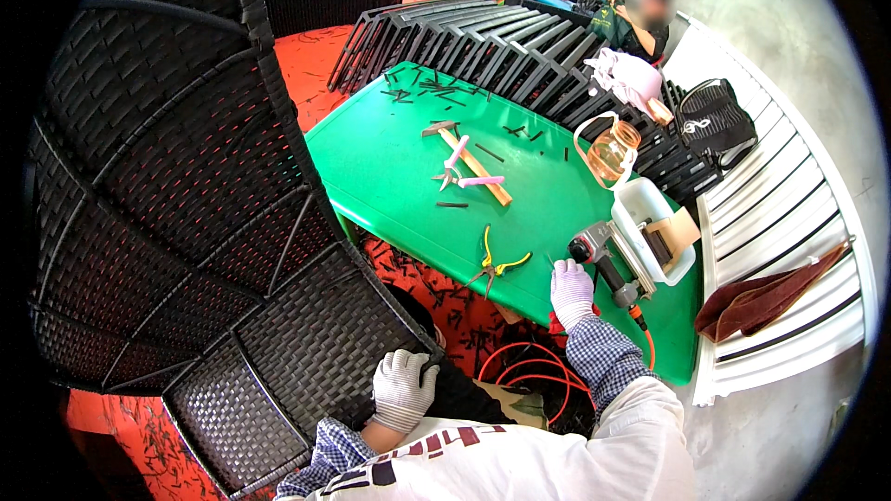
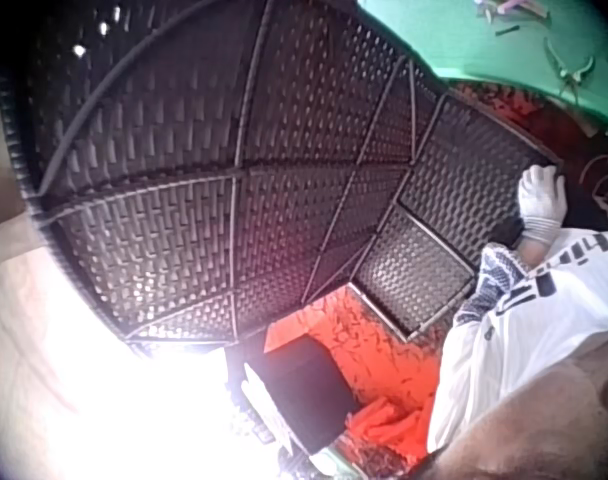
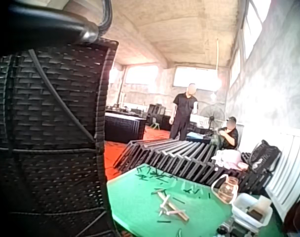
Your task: The person assembles pieces of woven wicker furniture by inserting fasteners, using a heat gun, and trimming excess material with a cutting tool.
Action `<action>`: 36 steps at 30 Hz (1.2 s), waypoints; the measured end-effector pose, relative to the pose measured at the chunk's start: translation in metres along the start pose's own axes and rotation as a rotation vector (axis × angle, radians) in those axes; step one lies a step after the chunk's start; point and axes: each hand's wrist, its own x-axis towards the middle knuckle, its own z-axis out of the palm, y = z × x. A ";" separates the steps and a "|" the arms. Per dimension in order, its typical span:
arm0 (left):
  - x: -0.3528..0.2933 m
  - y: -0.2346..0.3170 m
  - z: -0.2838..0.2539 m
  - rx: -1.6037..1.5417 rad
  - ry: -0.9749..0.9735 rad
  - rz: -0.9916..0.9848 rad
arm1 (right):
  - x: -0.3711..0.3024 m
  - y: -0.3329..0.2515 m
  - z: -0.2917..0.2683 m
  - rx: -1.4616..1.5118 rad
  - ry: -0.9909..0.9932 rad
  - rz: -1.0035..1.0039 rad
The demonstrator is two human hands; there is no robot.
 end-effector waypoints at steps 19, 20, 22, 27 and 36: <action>-0.002 -0.001 0.002 0.006 0.000 0.004 | -0.001 0.001 0.005 0.002 0.046 -0.004; -0.002 -0.001 0.002 0.005 0.001 0.003 | -0.001 0.001 0.004 0.002 0.046 -0.005; -0.001 -0.001 0.002 0.009 0.005 0.005 | 0.000 0.000 0.003 0.000 0.036 0.001; -0.001 -0.002 0.002 -0.005 0.003 0.004 | -0.001 -0.001 0.000 -0.005 0.042 -0.011; -0.002 -0.002 0.002 0.009 -0.002 0.000 | -0.001 0.000 0.002 0.013 0.036 -0.001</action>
